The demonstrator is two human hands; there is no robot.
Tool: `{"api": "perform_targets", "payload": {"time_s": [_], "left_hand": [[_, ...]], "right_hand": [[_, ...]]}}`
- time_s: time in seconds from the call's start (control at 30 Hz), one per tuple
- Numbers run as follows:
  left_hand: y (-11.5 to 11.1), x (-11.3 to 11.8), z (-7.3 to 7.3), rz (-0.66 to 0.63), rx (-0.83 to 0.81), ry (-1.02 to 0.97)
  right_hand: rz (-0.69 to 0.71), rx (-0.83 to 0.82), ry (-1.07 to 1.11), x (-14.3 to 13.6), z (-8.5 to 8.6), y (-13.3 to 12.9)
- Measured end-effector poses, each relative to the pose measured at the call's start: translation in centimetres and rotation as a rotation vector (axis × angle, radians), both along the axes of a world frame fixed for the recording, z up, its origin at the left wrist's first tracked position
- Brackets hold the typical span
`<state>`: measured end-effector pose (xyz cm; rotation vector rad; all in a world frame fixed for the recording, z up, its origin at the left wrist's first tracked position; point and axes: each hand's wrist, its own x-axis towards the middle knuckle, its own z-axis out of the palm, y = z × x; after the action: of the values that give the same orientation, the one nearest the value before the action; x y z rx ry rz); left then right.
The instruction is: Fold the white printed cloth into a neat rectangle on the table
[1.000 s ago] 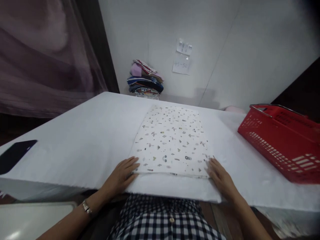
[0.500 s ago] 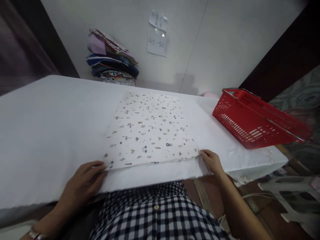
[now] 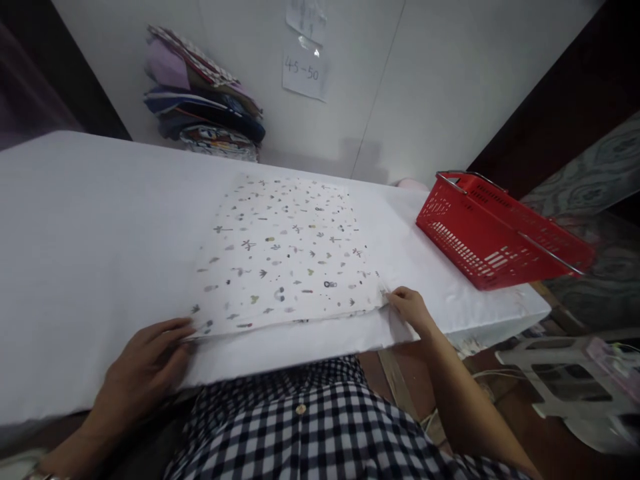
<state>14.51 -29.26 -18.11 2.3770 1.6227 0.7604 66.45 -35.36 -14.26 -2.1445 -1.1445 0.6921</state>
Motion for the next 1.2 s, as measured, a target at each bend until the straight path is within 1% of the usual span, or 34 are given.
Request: {"api": "perform_targets", "payload": {"time_s": [0.07, 0.13, 0.23, 0.33, 0.47, 0.6, 0.77, 0.93, 1.07, 1.13, 1.2], "left_hand": [[0.0, -0.1, 0.1, 0.029, -0.001, 0.0], [0.1, -0.1, 0.2, 0.055, 0.0, 0.005], [0.1, 0.1, 0.3, 0.045, 0.028, 0.014], [0.2, 0.3, 0.4, 0.007, 0.057, 0.034], [0.2, 0.3, 0.2, -0.021, 0.077, 0.049], [0.1, 0.2, 0.2, -0.031, 0.112, 0.036], [-0.1, 0.1, 0.1, -0.074, 0.14, 0.022], [-0.3, 0.1, 0.4, -0.079, 0.16, 0.012], [-0.3, 0.1, 0.6, -0.084, 0.14, 0.011], [-0.3, -0.1, 0.5, -0.092, 0.149, 0.001], [-0.2, -0.3, 0.2, -0.106, 0.163, -0.003]], "right_hand": [[-0.026, 0.031, 0.126, -0.1, 0.0, 0.1], [-0.032, 0.006, 0.156, -0.1, -0.3, 0.2], [-0.009, -0.069, 0.036, 0.2, -0.9, 0.2], [0.025, -0.094, -0.064, 0.5, -1.2, 0.1], [0.054, -0.121, -0.156, 0.4, -0.9, 0.2], [0.072, -0.095, -0.266, 0.0, -0.7, 0.5], [0.09, -0.135, -0.29, -0.5, -0.5, 0.7], [0.096, -0.099, -0.31, -0.4, -0.8, 0.9], [0.077, -0.043, -0.238, 0.0, -1.8, 1.2], [0.086, -0.03, -0.161, 0.0, -2.1, 1.3], [0.078, -0.004, -0.043, -0.2, -2.1, 1.3]]}}
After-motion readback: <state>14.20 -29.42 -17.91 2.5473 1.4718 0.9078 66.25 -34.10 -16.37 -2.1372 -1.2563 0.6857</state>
